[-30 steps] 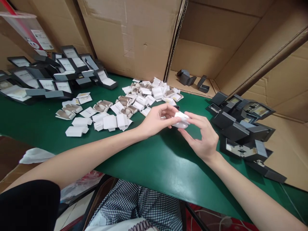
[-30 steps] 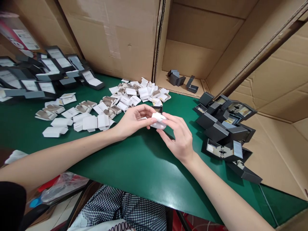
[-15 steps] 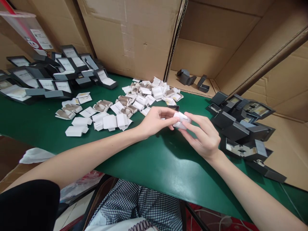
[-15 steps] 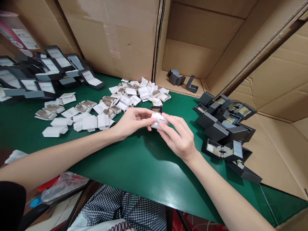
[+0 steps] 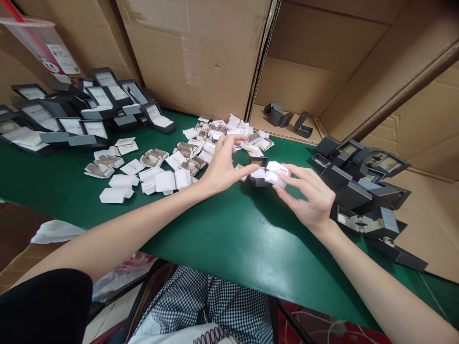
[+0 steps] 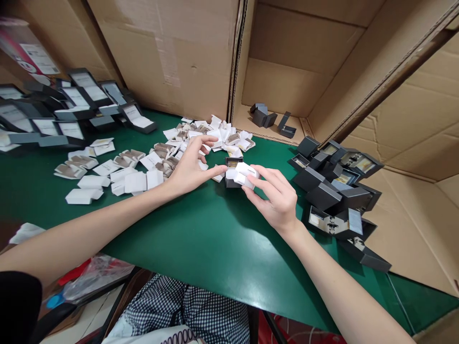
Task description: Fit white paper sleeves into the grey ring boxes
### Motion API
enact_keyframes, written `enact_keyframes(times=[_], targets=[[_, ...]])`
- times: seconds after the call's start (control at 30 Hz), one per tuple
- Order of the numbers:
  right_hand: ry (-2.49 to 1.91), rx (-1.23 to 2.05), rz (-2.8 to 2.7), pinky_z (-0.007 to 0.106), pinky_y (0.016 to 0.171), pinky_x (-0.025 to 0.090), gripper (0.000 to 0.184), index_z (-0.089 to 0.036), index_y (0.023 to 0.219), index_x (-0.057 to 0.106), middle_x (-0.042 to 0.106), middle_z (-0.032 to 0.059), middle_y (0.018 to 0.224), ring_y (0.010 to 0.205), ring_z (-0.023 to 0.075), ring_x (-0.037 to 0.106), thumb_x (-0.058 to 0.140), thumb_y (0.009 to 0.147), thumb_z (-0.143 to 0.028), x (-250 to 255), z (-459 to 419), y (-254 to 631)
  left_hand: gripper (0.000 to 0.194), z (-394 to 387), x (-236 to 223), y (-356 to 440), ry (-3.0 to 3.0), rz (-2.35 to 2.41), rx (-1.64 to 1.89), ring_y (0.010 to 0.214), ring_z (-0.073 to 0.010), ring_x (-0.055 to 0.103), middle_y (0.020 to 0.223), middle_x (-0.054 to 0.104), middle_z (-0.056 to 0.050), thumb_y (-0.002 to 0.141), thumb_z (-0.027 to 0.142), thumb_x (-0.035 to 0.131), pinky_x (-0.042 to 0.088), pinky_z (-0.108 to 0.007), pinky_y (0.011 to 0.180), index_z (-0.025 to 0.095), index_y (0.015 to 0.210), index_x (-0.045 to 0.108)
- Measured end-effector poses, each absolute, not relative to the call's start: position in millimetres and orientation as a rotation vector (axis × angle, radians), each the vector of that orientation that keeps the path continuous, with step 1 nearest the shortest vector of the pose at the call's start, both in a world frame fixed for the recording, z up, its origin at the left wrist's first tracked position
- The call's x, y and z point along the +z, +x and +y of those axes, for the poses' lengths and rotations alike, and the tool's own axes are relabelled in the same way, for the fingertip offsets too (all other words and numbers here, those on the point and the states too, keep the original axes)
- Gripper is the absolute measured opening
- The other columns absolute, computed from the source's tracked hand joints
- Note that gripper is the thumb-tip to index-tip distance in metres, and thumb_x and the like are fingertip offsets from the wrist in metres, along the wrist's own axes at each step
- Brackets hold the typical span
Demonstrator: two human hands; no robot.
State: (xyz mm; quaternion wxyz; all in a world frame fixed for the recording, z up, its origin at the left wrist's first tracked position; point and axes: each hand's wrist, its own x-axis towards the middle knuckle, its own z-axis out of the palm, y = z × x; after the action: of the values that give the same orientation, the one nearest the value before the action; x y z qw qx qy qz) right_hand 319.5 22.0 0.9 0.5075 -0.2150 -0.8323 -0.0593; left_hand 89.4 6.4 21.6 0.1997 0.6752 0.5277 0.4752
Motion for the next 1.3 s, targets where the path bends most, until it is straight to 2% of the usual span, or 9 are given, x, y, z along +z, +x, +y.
enact_keyframes(times=[0.07, 0.13, 0.27, 0.43, 0.63, 0.9, 1.07, 1.23, 1.3], targets=[[-0.514, -0.099, -2.011, 0.045, 0.074, 0.060, 0.023, -0.023, 0.098, 0.068, 0.074, 0.0110, 0.105, 0.093, 0.0262, 0.070, 0.073, 0.077, -0.015, -0.5, 23.4, 320.1, 0.090, 8.8, 16.2, 86.7, 1.884, 1.475, 1.179, 0.117, -0.0284, 0.052, 0.136, 0.049, -0.014, 0.066, 0.051, 0.079, 0.046, -0.039, 0.093, 0.022, 0.140, 0.038], [-0.523, -0.042, -2.014, 0.046, 0.075, 0.060, 0.022, -0.023, 0.098, 0.068, 0.074, 0.0105, 0.104, 0.093, 0.0263, 0.070, 0.072, 0.078, -0.017, -2.3, 23.4, 319.6, 0.101, 10.0, 11.2, 86.6, 1.896, 1.395, 1.022, 0.122, -0.0315, 0.049, 0.137, 0.050, -0.015, 0.065, 0.054, 0.078, 0.043, -0.043, 0.098, 0.023, 0.146, 0.027], [-0.572, 0.129, -2.017, 0.043, 0.077, 0.059, 0.017, -0.023, 0.095, 0.070, 0.074, 0.0098, 0.104, 0.091, 0.0248, 0.070, 0.071, 0.079, -0.020, -4.7, 20.6, 316.7, 0.098, 10.3, 7.3, 90.1, 1.975, 1.250, 0.947, 0.132, -0.0350, 0.041, 0.144, 0.043, -0.018, 0.069, 0.052, 0.076, 0.037, -0.048, 0.104, 0.022, 0.147, 0.026], [-0.592, 0.322, -2.049, 0.040, 0.077, 0.058, 0.012, -0.022, 0.092, 0.070, 0.075, 0.0085, 0.100, 0.087, 0.0227, 0.071, 0.071, 0.080, -0.022, 3.3, 23.0, 321.1, 0.086, 8.9, 9.6, 92.4, 2.080, 1.138, 0.932, 0.123, -0.0313, 0.052, 0.137, 0.051, -0.015, 0.073, 0.043, 0.075, 0.043, -0.042, 0.101, 0.021, 0.144, 0.031], [-0.581, 0.098, -2.356, 0.040, 0.077, 0.058, 0.009, -0.024, 0.092, 0.070, 0.074, 0.0056, 0.100, 0.087, 0.0225, 0.069, 0.066, 0.085, -0.028, 24.6, 26.9, 335.0, 0.089, 6.9, 0.5, 96.8, 2.317, 1.088, 0.917, 0.136, -0.0334, 0.037, 0.150, 0.034, -0.016, 0.076, 0.035, 0.074, 0.037, -0.046, 0.109, 0.022, 0.147, 0.024], [-0.586, -0.237, -2.744, 0.035, 0.069, 0.053, 0.022, -0.020, 0.085, 0.068, 0.071, 0.0088, 0.091, 0.084, 0.0227, 0.064, 0.050, 0.094, -0.030, 38.6, 21.0, 318.1, 0.091, 6.6, -8.0, 101.4, 2.387, 1.030, 0.933, 0.131, -0.0339, 0.042, 0.143, 0.041, -0.015, 0.076, 0.029, 0.075, 0.040, -0.050, 0.105, 0.027, 0.149, 0.019], [-0.558, -0.112, -2.875, 0.033, 0.062, 0.048, 0.027, -0.021, 0.079, 0.067, 0.069, 0.0061, 0.078, 0.075, 0.0212, 0.062, 0.050, 0.095, -0.033, 49.4, 31.4, 314.6, 0.094, 6.8, -9.3, 101.4, 2.365, 1.036, 0.951, 0.132, -0.0355, 0.041, 0.142, 0.042, -0.017, 0.074, 0.029, 0.077, 0.040, -0.052, 0.105, 0.025, 0.149, 0.020], [-0.617, 0.072, -2.821, 0.031, 0.065, 0.051, 0.019, -0.024, 0.100, 0.069, 0.072, 0.0045, 0.090, 0.078, 0.0197, 0.065, 0.056, 0.092, -0.035, 49.5, 33.0, 320.0, 0.097, 8.0, -12.5, 102.2, 2.403, 1.001, 0.988, 0.131, -0.0366, 0.042, 0.140, 0.044, -0.020, 0.071, 0.031, 0.080, 0.039, -0.052, 0.106, 0.021, 0.148, 0.022], [-0.655, 0.075, -2.792, 0.032, 0.067, 0.053, 0.028, -0.024, 0.115, 0.065, 0.072, 0.0054, 0.098, 0.083, 0.0208, 0.066, 0.060, 0.090, -0.035, 45.7, 32.0, 321.9, 0.096, 8.4, -13.5, 102.5, 2.421, 0.988, 1.009, 0.131, -0.0364, 0.042, 0.140, 0.044, -0.020, 0.071, 0.030, 0.080, 0.038, -0.052, 0.107, 0.021, 0.148, 0.023]])
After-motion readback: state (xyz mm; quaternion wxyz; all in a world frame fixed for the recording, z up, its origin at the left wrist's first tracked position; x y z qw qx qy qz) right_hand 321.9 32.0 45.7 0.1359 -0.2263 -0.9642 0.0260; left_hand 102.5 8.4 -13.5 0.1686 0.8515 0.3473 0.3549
